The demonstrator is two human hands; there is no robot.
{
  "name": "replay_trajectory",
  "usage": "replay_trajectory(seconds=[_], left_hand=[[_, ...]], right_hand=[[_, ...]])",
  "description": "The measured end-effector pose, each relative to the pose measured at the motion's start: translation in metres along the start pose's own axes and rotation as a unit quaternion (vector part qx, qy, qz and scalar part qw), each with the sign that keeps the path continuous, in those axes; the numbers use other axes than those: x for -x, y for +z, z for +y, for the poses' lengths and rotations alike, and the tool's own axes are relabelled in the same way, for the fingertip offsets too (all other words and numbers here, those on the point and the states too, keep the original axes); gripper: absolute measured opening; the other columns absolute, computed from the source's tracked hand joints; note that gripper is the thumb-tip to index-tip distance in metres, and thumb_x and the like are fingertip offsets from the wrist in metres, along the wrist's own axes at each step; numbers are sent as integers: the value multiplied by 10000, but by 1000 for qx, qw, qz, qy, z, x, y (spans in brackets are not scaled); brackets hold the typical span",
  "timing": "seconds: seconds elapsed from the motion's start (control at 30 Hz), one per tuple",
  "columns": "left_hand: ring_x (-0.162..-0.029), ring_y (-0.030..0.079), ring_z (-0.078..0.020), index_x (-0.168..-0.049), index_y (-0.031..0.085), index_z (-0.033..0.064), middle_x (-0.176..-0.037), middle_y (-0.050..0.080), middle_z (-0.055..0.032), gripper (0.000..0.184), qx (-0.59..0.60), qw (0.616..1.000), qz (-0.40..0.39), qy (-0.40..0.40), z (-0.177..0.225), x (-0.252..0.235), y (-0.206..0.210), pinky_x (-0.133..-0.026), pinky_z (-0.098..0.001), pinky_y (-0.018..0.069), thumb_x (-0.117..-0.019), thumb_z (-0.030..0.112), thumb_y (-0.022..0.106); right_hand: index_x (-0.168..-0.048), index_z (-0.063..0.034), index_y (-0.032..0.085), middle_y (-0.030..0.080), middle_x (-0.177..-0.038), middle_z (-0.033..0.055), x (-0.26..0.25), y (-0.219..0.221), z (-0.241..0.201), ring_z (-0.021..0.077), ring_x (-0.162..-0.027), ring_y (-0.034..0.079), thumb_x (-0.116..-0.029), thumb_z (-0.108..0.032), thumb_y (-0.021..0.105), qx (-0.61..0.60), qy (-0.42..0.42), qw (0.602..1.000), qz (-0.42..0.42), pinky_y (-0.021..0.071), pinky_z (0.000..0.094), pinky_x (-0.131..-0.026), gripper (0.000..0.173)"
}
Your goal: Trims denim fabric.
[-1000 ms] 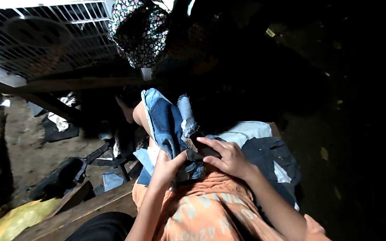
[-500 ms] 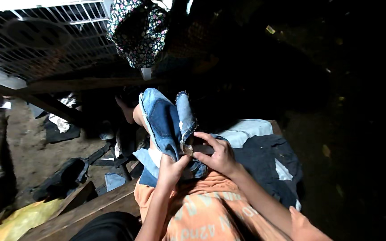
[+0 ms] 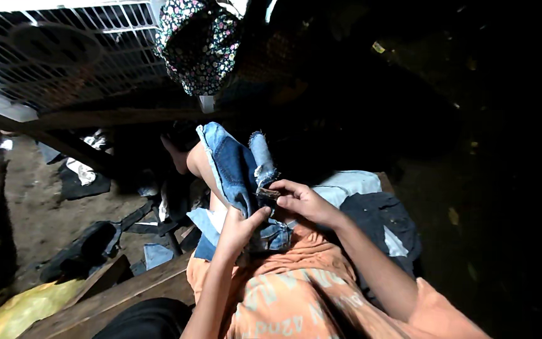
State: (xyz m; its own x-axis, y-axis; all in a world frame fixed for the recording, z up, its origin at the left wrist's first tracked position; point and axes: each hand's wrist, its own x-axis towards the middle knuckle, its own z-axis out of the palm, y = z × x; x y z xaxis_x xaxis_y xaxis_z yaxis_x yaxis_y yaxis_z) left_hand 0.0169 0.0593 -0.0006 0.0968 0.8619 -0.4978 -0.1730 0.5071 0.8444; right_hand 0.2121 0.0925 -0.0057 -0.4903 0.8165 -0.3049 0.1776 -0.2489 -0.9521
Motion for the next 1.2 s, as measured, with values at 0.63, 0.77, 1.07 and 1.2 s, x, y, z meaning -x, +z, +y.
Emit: replay_trajectory(seconds=[0.63, 0.77, 1.07, 1.2], left_hand=[[-964, 687, -14, -1234, 546, -93, -1041, 717, -37, 477, -46, 998, -15, 47, -16, 7, 6, -905, -211, 571, -819, 2, 763], [-911, 708, -37, -1236, 505, -31, -987, 724, 9, 477, 38, 999, 3, -9, -8, 7, -4, -857, -237, 598, -808, -63, 713], [-894, 702, -14, -1202, 526, -12, -956, 723, 45, 434, 30, 999, -11, -13, -1, 9, -15, -850, -222, 596, -808, -73, 694], [-884, 699, -2, -1191, 527, -1, -946, 722, 64, 438, 16, 999, -34, -1, -3, 11, -15, -843, -214, 594, -791, -74, 691]], right_hand=[[-1218, 66, 688, 733, -1162, 106, 3, 26, 24, 43, -1073, 674, -997, -229, 609, 102, -87, 969, 208, 524, 224, -971, 377], [-974, -152, 615, 496, -635, -166, 3, -1, 10, -88, -511, 390, -1034, -190, 481, -213, 76, 973, 49, 316, 100, -481, 151], [-1402, 91, 508, 690, -1176, 41, 14, 7, 5, -41, -993, 625, -1009, -207, 573, -26, 14, 999, 38, 511, 155, -903, 497], [-1321, 55, 633, 733, -1175, 132, 14, 18, 16, 91, -1108, 685, -994, -362, 617, 150, -53, 981, 108, 528, 285, -997, 530]])
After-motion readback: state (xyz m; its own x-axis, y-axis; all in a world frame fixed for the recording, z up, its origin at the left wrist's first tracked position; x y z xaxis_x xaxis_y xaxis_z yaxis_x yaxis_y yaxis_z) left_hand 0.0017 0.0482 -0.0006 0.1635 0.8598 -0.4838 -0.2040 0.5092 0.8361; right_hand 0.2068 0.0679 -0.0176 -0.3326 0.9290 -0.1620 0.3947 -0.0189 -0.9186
